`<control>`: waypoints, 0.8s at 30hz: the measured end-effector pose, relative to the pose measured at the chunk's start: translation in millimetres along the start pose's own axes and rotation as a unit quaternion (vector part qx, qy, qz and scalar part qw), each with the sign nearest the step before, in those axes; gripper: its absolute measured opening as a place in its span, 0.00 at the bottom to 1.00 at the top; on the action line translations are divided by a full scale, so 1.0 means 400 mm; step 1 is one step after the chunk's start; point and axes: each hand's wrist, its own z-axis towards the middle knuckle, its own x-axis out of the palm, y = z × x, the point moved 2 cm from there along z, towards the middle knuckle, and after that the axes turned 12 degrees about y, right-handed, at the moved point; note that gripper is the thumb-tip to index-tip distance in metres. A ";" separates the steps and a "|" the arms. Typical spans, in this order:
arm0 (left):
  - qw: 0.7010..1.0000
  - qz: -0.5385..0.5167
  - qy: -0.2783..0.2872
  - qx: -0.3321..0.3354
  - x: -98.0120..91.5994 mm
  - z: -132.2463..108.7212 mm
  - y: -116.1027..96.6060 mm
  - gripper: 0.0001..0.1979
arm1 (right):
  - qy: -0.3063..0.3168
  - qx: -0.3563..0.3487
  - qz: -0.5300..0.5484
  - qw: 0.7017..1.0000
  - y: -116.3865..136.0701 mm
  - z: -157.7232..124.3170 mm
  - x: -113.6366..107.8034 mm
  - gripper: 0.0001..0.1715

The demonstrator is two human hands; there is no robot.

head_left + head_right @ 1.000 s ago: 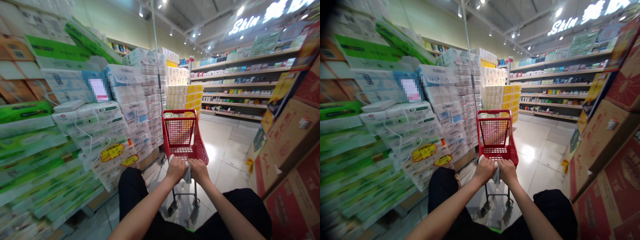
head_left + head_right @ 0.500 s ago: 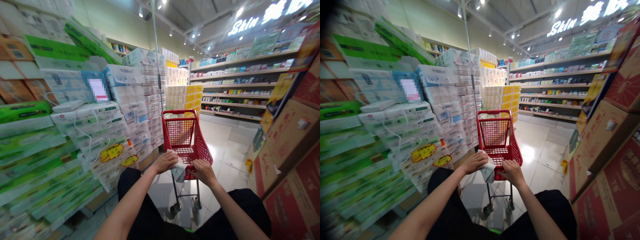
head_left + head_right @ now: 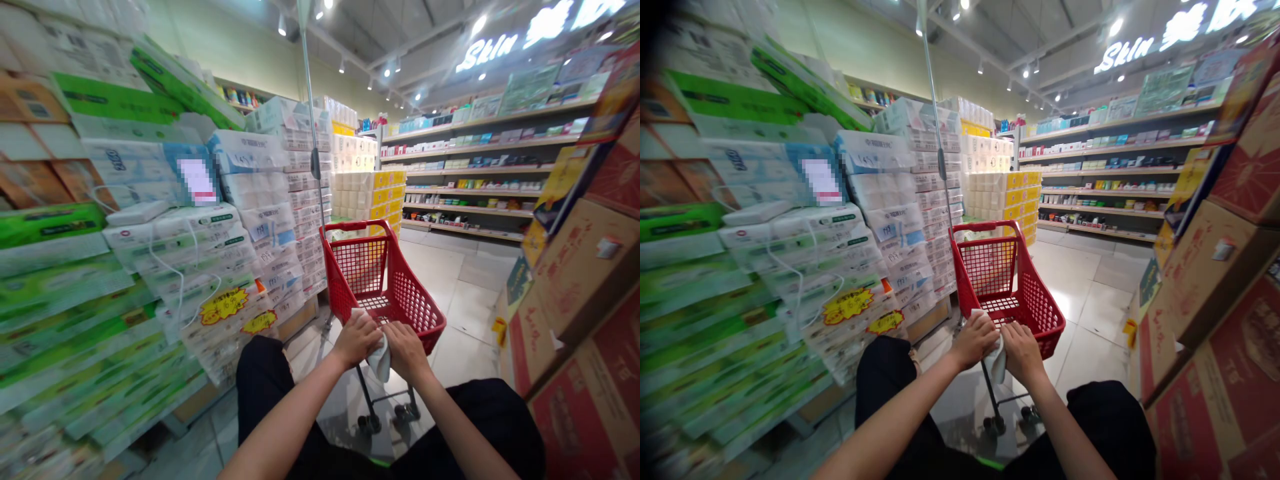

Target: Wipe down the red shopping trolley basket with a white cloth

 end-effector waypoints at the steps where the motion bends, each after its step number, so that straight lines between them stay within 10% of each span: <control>1: 1.000 -0.004 -0.004 -0.002 0.002 0.005 -0.012 0.12 | -0.007 0.010 -0.004 1.000 -0.003 -0.009 0.002 0.01; 9: 0.995 -0.025 0.031 0.094 -0.003 0.008 0.024 0.16 | -0.048 0.011 -0.016 0.999 -0.033 -0.062 0.005 0.02; 16: 0.998 -0.015 0.053 0.041 -0.019 0.047 0.120 0.16 | -0.026 -0.005 0.003 1.000 -0.071 -0.046 -0.021 0.04; 24: 0.999 -0.017 0.030 0.001 -0.003 0.092 0.062 0.13 | 0.001 0.041 0.009 0.999 -0.050 -0.018 -0.048 0.04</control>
